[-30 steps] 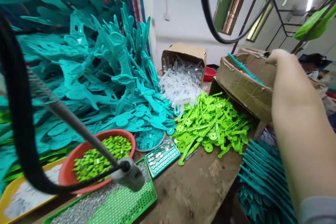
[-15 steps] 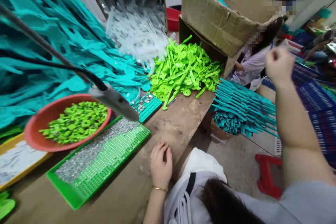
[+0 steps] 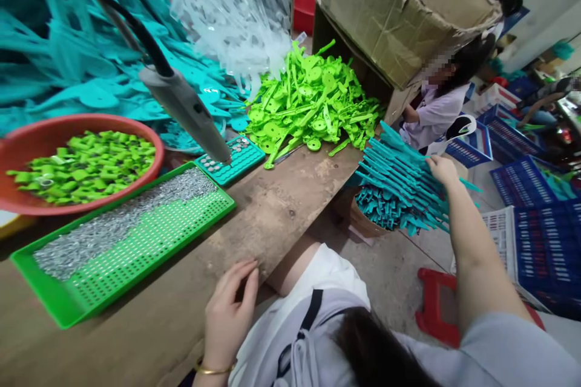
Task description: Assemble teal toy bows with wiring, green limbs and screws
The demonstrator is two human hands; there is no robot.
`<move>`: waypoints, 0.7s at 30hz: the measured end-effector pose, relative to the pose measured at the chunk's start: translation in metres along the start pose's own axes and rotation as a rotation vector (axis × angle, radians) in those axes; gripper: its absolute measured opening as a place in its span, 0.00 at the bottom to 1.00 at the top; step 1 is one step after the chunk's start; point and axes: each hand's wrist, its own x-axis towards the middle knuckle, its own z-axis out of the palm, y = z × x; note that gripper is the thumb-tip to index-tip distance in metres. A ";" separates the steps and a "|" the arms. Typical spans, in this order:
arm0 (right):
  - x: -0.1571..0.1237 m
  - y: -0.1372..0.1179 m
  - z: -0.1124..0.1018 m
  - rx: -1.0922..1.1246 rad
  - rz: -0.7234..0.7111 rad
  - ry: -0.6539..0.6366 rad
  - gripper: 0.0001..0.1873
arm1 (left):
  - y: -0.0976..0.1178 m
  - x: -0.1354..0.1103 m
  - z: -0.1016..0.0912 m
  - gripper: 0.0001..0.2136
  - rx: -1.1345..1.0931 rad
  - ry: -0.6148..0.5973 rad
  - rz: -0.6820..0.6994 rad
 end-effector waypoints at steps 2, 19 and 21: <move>0.000 0.004 -0.014 -0.012 0.007 0.075 0.23 | 0.000 0.000 -0.003 0.09 -0.002 0.004 -0.030; -0.064 -0.004 -0.098 -0.066 -0.145 0.683 0.27 | -0.001 -0.017 -0.006 0.10 -0.017 0.050 -0.085; -0.057 -0.007 -0.095 -0.041 -0.230 0.671 0.30 | 0.001 -0.017 -0.007 0.10 -0.025 0.045 -0.093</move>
